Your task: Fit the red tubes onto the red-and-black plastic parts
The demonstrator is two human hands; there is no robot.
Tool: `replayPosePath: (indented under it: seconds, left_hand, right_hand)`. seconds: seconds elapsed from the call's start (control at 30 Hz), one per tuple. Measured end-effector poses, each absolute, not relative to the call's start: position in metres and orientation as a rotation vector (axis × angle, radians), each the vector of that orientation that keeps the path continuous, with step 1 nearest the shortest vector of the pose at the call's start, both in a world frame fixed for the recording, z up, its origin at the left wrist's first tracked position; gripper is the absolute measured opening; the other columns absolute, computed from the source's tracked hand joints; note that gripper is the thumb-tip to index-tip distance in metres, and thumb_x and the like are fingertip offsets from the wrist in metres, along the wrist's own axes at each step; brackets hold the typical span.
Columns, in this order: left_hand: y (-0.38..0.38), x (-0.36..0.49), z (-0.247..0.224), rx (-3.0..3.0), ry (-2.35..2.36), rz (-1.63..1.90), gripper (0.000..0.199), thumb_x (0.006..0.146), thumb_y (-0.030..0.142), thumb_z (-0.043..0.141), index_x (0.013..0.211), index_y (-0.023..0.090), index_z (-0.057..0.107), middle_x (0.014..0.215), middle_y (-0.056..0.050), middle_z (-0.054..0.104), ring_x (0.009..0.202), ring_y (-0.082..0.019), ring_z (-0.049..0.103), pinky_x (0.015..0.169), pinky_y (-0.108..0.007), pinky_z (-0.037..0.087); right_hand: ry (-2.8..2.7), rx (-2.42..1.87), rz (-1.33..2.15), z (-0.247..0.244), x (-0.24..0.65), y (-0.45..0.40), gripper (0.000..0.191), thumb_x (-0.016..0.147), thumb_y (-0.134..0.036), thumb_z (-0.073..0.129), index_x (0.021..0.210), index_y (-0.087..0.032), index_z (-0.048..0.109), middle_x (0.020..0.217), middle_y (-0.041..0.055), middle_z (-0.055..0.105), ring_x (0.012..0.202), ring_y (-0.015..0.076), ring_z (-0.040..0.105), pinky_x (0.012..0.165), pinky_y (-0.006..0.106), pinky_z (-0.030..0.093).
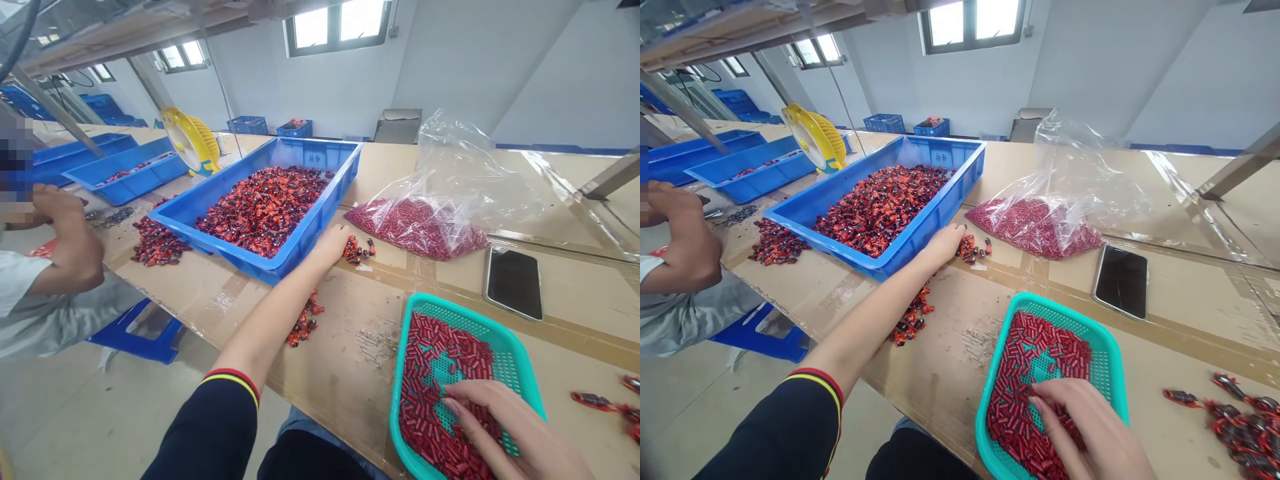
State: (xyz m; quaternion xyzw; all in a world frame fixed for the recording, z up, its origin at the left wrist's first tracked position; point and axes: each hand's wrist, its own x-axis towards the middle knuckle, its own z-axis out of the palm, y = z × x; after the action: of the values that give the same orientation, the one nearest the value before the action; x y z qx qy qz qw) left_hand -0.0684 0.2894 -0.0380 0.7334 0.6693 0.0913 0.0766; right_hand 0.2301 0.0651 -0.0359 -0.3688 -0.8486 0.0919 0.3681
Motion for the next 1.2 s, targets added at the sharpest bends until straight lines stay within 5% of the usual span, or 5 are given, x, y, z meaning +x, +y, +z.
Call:
replayPosePath:
  seconds: [0.23,0.4,0.53,0.77,1.2]
  left_hand:
    - [0.255,-0.073,-0.022,2.078,1.785,0.721,0.025,0.101,0.033,0.069,0.118,0.014,0.067,0.122,-0.01,0.069,0.113,-0.026,0.068,0.1,-0.049,0.059]
    - [0.18,-0.057,-0.011,1.952,1.276,1.097,0.013,0.103,0.026,0.066,0.106,0.014,0.069,0.093,-0.005,0.075,0.085,-0.017,0.075,0.079,-0.032,0.064]
    - [0.116,-0.037,-0.006,1.814,0.955,1.374,0.029,0.099,0.045,0.072,0.097,0.017,0.064,0.085,-0.004,0.074,0.074,-0.014,0.074,0.064,-0.023,0.063]
    - [0.075,-0.028,0.01,1.85,0.786,1.565,0.033,0.083,0.022,0.09,0.1,0.02,0.062,0.096,-0.004,0.076,0.082,-0.014,0.072,0.07,-0.022,0.062]
    - [0.068,-0.026,0.014,2.075,0.903,1.567,0.036,0.088,0.031,0.087,0.098,0.018,0.055,0.094,-0.002,0.077,0.082,-0.013,0.075,0.074,-0.023,0.06]
  right_hand:
    - [-2.176,-0.975,0.31,-0.035,0.228,0.063,0.02,0.11,-0.036,0.05,0.102,-0.027,0.066,0.091,0.0,0.076,0.077,0.0146,0.076,0.068,0.019,0.062]
    - [-2.18,-1.007,0.343,-0.035,0.229,0.06,0.018,0.11,-0.034,0.05,0.105,-0.027,0.065,0.092,0.0007,0.074,0.081,0.014,0.075,0.071,0.019,0.061]
    - [-2.206,-1.045,0.4,-0.04,0.231,0.059,0.011,0.109,-0.03,0.053,0.108,-0.026,0.063,0.093,0.0017,0.071,0.085,0.0146,0.072,0.074,0.021,0.06]
    - [-2.208,-1.094,0.444,-0.037,0.228,0.057,0.009,0.108,-0.024,0.054,0.107,-0.024,0.062,0.093,0.0015,0.07,0.085,0.0143,0.069,0.074,0.023,0.058]
    - [-2.221,-1.083,0.425,-0.039,0.23,0.056,0.01,0.109,-0.027,0.053,0.11,-0.025,0.062,0.096,0.0017,0.069,0.09,0.0135,0.068,0.077,0.021,0.056]
